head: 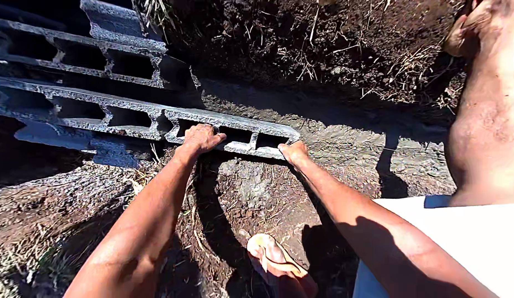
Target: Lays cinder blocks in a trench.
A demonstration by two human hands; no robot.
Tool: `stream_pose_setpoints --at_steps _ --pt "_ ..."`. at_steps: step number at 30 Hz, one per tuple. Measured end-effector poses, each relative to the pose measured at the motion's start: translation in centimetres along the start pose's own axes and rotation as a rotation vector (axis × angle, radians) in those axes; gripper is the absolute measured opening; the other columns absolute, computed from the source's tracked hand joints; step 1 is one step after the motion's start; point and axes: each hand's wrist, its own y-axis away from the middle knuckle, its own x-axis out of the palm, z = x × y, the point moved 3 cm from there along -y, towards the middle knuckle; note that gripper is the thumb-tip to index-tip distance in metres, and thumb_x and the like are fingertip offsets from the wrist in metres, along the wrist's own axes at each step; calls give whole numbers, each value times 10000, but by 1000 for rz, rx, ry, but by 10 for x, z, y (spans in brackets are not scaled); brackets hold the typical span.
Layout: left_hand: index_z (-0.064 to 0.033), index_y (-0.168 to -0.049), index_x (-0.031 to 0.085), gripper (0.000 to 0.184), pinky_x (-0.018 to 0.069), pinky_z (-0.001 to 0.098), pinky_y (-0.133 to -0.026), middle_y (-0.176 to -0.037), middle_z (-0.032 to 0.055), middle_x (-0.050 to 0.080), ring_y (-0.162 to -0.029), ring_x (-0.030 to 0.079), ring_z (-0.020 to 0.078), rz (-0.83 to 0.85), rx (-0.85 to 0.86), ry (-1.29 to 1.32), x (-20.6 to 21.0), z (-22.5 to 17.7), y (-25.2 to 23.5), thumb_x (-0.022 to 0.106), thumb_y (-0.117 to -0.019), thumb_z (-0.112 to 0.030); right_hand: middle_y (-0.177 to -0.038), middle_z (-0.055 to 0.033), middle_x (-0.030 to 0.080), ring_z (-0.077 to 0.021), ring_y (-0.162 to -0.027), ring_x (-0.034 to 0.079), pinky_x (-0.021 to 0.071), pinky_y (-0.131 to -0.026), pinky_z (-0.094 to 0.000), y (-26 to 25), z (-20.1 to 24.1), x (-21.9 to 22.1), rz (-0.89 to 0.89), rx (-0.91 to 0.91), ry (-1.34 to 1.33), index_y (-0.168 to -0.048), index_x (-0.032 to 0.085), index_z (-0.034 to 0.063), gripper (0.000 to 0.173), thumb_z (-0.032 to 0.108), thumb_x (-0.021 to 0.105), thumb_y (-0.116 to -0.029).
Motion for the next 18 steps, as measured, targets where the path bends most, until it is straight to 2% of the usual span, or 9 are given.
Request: stream_pose_setpoints --at_steps 7,12,15,18 --pt "75 -934 679 680 414 757 -922 -1126 354 650 -1160 591 549 -16 -18 -21 0 -1 0 527 -991 -586 -1218 -258 651 -397 -1199 618 496 -956 -611 1 -3 0 -21 -8 -6 -1136 675 -23 528 470 687 -945" --pt "77 -962 678 676 408 767 -930 -1149 361 642 -1179 580 556 -22 -18 -26 -1 2 0 523 -993 -581 -1203 -252 656 -394 -1187 621 497 -950 -600 1 0 1 -23 -16 -9 -1110 682 -21 501 454 684 -952" --pt "80 -941 673 678 416 765 -913 -1139 364 641 -1169 585 556 -19 -25 -27 -2 0 2 523 -991 -580 -1258 -268 626 -411 -1234 588 476 -985 -617 0 -1 5 3 -20 -72 -1171 658 -28 533 462 674 -962" --pt "65 -931 683 650 430 748 -909 -1120 343 658 -1154 600 538 -17 -19 -12 -5 -5 4 533 -988 -565 -1221 -285 640 -430 -1193 605 471 -983 -646 -8 -7 11 -45 -61 -237 -1205 634 -52 608 487 702 -933"
